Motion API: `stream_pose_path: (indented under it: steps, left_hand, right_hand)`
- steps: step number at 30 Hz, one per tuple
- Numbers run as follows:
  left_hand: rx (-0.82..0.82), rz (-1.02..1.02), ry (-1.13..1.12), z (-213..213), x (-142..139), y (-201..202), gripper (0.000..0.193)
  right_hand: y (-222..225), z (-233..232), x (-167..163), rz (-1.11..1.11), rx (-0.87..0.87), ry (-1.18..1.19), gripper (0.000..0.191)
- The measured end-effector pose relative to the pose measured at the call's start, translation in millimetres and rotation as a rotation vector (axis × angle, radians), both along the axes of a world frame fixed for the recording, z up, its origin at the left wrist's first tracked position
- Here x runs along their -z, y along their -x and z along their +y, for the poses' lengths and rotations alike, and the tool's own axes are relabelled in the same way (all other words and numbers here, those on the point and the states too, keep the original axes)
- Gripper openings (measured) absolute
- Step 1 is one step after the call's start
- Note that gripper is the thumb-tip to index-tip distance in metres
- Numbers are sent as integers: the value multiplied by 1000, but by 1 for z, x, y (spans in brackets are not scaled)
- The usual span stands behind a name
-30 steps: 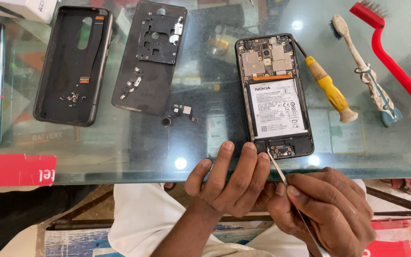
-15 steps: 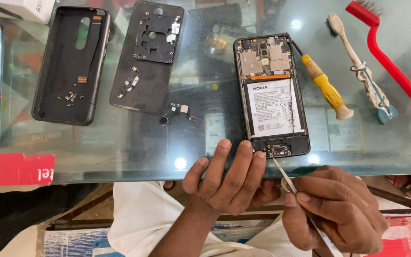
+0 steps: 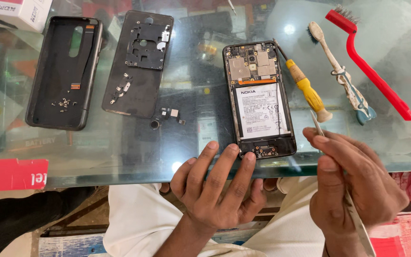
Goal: The person disassembles a Nokia smartphone, removes the battery and a small circuit board, and places the components on the glass table. The person uses tweezers and a screwdriver to detach parts and set them aside.
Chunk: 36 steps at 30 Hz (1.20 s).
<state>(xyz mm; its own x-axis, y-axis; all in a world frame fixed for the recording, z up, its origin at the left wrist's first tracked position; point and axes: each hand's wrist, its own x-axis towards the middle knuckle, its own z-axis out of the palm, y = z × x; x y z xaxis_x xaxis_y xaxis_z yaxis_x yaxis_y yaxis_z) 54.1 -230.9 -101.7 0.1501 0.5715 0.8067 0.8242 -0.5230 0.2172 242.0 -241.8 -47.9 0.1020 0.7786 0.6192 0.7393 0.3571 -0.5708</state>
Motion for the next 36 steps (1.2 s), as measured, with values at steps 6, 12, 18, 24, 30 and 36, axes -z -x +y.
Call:
stream_pose_path:
  steps: [6, 12, 18, 24, 30, 36]
  left_hand:
    - [-4, 34, 10, -1, -2, 3, 38]
    - [15, 16, 19, -1, 0, 4, 36]
    - [24, 6, 26, -2, 1, 5, 36]
    - [68, -70, 44, 2, -24, 4, 34]
    - [246, -74, 297, 21, -81, 13, 22]
    - [309, 45, 449, 43, -112, 8, 12]
  right_hand:
    - [14, 11, -19, -203, 104, 77, 15]
    - [20, 18, -22, -237, 136, 88, 23]
    - [21, 17, -24, -225, 149, 119, 20]
    - [20, 18, -33, -75, 127, 166, 23]
    - [18, 19, -34, 24, 143, 164, 23]
    - [15, 19, -30, -34, 134, 115, 25]
